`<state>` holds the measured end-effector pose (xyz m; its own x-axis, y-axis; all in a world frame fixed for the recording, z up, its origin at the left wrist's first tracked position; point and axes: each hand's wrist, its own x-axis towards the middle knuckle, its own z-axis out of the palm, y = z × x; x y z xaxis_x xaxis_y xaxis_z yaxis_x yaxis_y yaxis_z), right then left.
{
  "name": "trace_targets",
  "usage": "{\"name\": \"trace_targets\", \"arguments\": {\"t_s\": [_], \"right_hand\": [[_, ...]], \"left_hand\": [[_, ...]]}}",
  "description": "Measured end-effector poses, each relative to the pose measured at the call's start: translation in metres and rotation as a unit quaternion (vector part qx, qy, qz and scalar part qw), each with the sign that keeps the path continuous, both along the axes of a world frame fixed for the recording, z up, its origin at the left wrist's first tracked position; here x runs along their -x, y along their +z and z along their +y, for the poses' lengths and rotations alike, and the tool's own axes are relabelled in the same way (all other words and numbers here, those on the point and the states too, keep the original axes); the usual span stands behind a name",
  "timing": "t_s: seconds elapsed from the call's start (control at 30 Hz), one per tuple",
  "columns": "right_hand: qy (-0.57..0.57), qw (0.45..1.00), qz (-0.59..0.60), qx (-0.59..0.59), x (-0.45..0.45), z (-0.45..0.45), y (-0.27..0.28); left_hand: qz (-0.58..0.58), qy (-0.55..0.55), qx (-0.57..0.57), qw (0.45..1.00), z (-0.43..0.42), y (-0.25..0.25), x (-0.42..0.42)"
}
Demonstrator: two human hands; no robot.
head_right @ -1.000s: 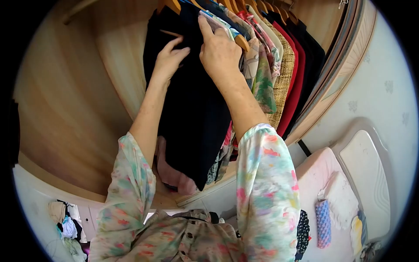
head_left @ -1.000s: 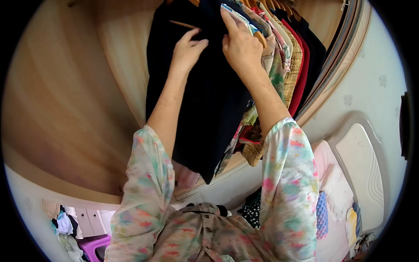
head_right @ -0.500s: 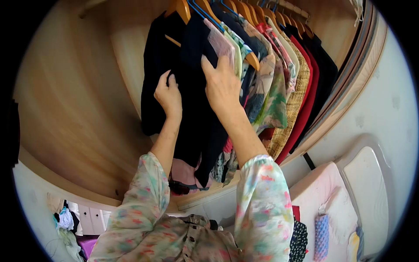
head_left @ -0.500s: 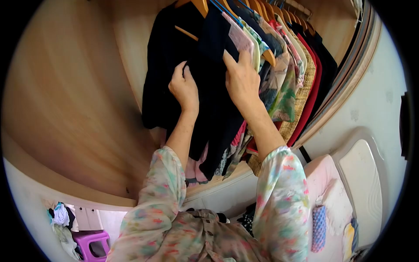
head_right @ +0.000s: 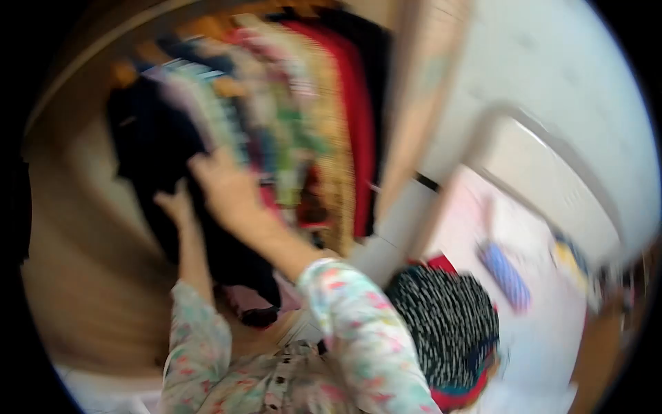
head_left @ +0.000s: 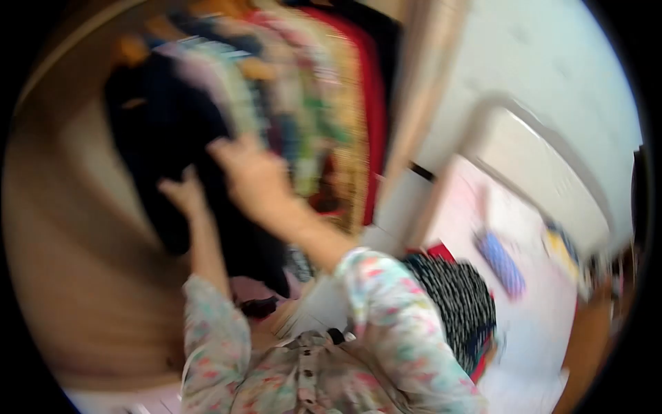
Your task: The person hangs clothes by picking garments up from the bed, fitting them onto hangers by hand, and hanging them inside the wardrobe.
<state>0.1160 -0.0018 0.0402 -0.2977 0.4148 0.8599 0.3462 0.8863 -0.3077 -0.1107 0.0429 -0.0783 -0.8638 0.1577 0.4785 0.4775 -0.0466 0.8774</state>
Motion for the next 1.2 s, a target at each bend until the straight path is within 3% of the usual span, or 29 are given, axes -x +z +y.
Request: {"name": "trace_targets", "arguments": {"t_s": [0.03,0.07,0.1,0.17,0.23,0.3,0.33,0.37,0.4,0.43,0.47,0.5,0.53,0.57,0.6,0.63,0.67,0.73,0.87,0.9,1.0,1.07,1.2], "right_hand": [[0.006,1.000,0.009,0.013,-0.006,-0.008,-0.018],[0.024,0.999,0.007,0.021,-0.013,-0.008,-0.044],[0.005,0.999,-0.003,0.054,-0.019,-0.020,-0.063],[-0.022,0.998,0.001,0.066,-0.036,-0.022,-0.113],[-0.050,0.991,-0.014,0.125,-0.070,-0.040,-0.163],[-0.093,0.963,-0.052,0.246,-0.112,-0.057,-0.212],[-0.117,0.932,-0.084,0.333,-0.135,-0.070,-0.242],[-0.152,0.915,-0.065,0.368,-0.163,-0.083,-0.278],[-0.187,0.896,-0.050,0.400,-0.191,-0.100,-0.300],[-0.212,0.827,-0.058,0.518,-0.227,-0.124,-0.290],[-0.312,0.811,-0.047,0.493,-0.254,-0.149,-0.341],[-0.375,0.749,-0.095,0.538,-0.289,-0.178,-0.352],[-0.448,0.705,-0.043,0.548,-0.321,-0.213,-0.380],[-0.470,0.633,0.034,0.614,-0.350,-0.252,-0.362],[-0.499,0.527,0.124,0.677,-0.381,-0.288,-0.381],[-0.586,0.498,0.033,0.639,-0.408,-0.329,-0.403],[-0.636,0.480,0.062,0.601,-0.431,-0.368,-0.419],[-0.698,0.385,0.106,0.595,-0.464,-0.415,-0.405],[-0.746,0.393,0.208,0.496,-0.513,-0.429,-0.404],[-0.748,0.391,0.217,0.490,-0.526,-0.424,-0.408],[-0.744,0.384,0.234,0.494,-0.556,-0.408,-0.429],[-0.729,0.383,0.228,0.519,-0.575,-0.400,-0.445],[-0.711,0.323,0.268,0.565,-0.592,-0.379,-0.456]], "left_hand": [[-0.120,-0.094,-0.027,0.988,-0.006,0.000,-0.021],[-0.259,-0.337,-0.161,0.891,-0.001,-0.023,-0.017],[-0.435,-0.486,-0.228,0.723,0.002,-0.047,-0.015],[-0.380,-0.595,-0.149,0.692,0.024,-0.108,-0.017],[-0.388,-0.594,-0.059,0.702,0.015,-0.185,-0.044],[-0.379,-0.580,0.013,0.721,0.021,-0.220,-0.062],[-0.482,-0.448,0.020,0.752,-0.010,-0.172,-0.132],[-0.357,-0.310,0.088,0.877,-0.023,-0.160,-0.168],[-0.295,-0.277,0.099,0.909,-0.022,-0.169,-0.166],[-0.228,-0.243,0.104,0.937,-0.021,-0.182,-0.156],[-0.163,-0.206,0.107,0.959,-0.019,-0.192,-0.155],[-0.127,-0.194,0.130,0.964,-0.022,-0.186,-0.163],[-0.088,-0.182,0.152,0.968,-0.028,-0.173,-0.170],[-0.069,-0.179,0.141,0.971,-0.032,-0.170,-0.175],[-0.051,-0.176,0.128,0.975,-0.036,-0.168,-0.177],[-0.006,-0.174,0.146,0.974,-0.040,-0.168,-0.174],[-0.005,-0.181,0.146,0.972,-0.044,-0.165,-0.179],[0.051,-0.171,0.098,0.979,-0.063,-0.157,-0.201],[0.271,-0.256,0.137,0.918,-0.098,-0.165,-0.248],[0.131,-0.324,0.233,0.907,-0.109,-0.167,-0.262],[0.143,-0.439,0.166,0.872,-0.115,-0.181,-0.295],[0.137,-0.460,0.203,0.853,-0.123,-0.175,-0.313],[0.130,-0.470,0.227,0.843,-0.137,-0.177,-0.316]]}}
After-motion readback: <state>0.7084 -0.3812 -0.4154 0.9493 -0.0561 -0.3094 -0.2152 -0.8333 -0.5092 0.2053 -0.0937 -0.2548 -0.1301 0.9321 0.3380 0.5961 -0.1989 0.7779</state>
